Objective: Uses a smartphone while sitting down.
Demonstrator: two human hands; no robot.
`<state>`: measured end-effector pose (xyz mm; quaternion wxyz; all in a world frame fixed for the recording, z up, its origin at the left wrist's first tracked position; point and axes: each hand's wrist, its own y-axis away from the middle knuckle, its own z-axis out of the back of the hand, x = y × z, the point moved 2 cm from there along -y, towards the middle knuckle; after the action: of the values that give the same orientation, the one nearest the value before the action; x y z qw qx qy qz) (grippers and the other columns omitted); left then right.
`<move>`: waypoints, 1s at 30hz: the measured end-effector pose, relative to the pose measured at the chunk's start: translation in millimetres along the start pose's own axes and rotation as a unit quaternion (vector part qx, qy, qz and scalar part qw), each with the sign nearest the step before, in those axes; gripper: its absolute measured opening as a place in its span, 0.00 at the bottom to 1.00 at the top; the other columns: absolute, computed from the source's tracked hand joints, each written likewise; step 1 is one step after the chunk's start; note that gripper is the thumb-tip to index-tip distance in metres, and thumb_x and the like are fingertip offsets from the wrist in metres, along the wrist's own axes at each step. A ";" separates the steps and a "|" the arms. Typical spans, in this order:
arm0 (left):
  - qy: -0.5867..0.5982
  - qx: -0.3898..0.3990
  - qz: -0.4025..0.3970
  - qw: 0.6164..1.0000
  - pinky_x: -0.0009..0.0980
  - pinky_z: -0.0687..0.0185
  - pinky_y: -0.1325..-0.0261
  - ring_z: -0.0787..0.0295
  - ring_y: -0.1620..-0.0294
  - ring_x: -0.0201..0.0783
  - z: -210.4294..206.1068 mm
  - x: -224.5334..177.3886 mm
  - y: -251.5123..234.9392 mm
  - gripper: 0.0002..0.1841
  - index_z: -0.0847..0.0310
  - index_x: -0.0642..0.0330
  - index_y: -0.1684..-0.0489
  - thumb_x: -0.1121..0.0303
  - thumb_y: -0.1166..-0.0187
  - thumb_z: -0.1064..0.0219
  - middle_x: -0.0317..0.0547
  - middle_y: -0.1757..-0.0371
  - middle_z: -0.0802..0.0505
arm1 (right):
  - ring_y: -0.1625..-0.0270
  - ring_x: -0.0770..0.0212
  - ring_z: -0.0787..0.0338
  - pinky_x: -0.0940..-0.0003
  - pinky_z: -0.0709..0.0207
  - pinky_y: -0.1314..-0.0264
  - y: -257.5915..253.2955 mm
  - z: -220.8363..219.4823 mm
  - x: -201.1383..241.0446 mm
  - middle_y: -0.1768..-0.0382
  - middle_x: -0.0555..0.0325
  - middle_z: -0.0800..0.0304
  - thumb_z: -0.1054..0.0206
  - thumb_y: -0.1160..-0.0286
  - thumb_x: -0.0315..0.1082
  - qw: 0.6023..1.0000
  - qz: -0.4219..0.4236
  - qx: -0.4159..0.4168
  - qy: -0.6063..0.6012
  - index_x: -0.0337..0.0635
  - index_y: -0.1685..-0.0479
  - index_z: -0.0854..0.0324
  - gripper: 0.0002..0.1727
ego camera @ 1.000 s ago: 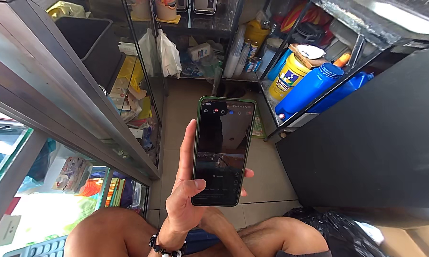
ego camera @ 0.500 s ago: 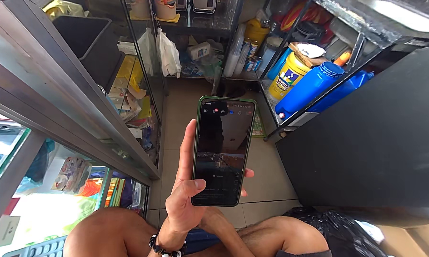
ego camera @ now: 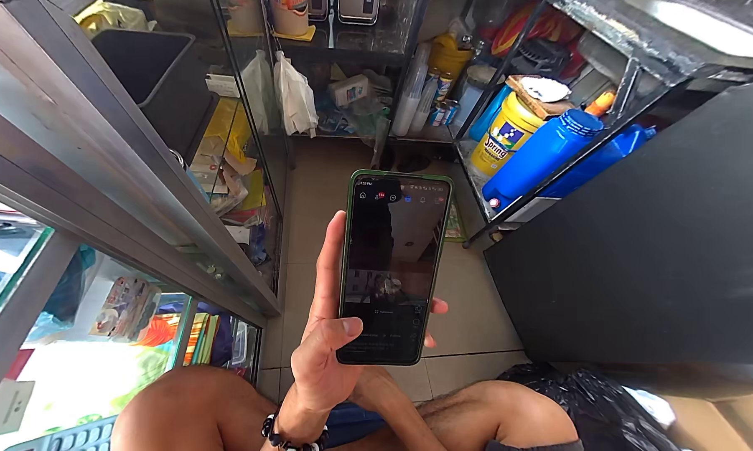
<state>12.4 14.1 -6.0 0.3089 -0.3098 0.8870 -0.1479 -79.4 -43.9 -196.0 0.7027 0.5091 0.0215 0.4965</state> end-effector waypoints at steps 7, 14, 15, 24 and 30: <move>-0.001 -0.005 -0.006 1.000 0.63 0.15 0.44 0.18 0.35 0.70 1.2 0.5 -0.5 0.44 0.62 0.24 0.07 0.69 0.24 0.47 0.67 0.24 0.25 | 0.29 0.38 0.16 0.38 0.29 0.26 -2.4 -0.4 -1.3 0.31 0.39 0.16 0.38 0.16 0.40 1.000 0.001 0.004 0.006 0.43 0.22 0.24 0.25; -0.005 -0.005 -0.002 1.000 0.62 0.14 0.45 0.18 0.36 0.70 1.8 0.9 -0.1 0.43 0.62 0.23 0.07 0.68 0.24 0.46 0.68 0.25 0.25 | 0.30 0.38 0.16 0.37 0.30 0.27 -3.7 -0.9 -2.2 0.32 0.38 0.15 0.38 0.16 0.41 1.000 -0.004 0.007 0.000 0.43 0.22 0.24 0.25; -0.006 -0.006 -0.003 1.000 0.62 0.14 0.46 0.18 0.36 0.70 1.9 0.9 -0.1 0.43 0.62 0.23 0.07 0.68 0.24 0.46 0.69 0.25 0.25 | 0.30 0.38 0.16 0.37 0.29 0.27 -3.2 -0.6 -1.9 0.32 0.38 0.15 0.38 0.16 0.41 1.000 -0.003 0.003 -0.003 0.42 0.23 0.23 0.25; -0.003 -0.005 0.000 1.000 0.62 0.14 0.46 0.17 0.36 0.70 3.2 -0.1 -0.5 0.44 0.63 0.23 0.07 0.68 0.25 0.46 0.68 0.24 0.25 | 0.31 0.38 0.15 0.37 0.29 0.29 -7.9 -5.0 -6.8 0.34 0.38 0.14 0.38 0.17 0.41 1.000 0.003 -0.005 -0.006 0.42 0.24 0.22 0.24; -0.006 -0.007 -0.001 1.000 0.63 0.14 0.46 0.18 0.36 0.71 3.6 -0.1 -0.7 0.44 0.63 0.24 0.07 0.69 0.25 0.46 0.69 0.24 0.25 | 0.33 0.37 0.14 0.35 0.28 0.30 -14.4 -9.7 -11.7 0.35 0.39 0.13 0.38 0.17 0.42 1.000 0.011 -0.010 -0.003 0.43 0.25 0.21 0.24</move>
<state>15.0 13.3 -8.4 0.3121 -0.3133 0.8859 -0.1400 -80.9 -45.4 -216.8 0.7024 0.5036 0.0088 0.5030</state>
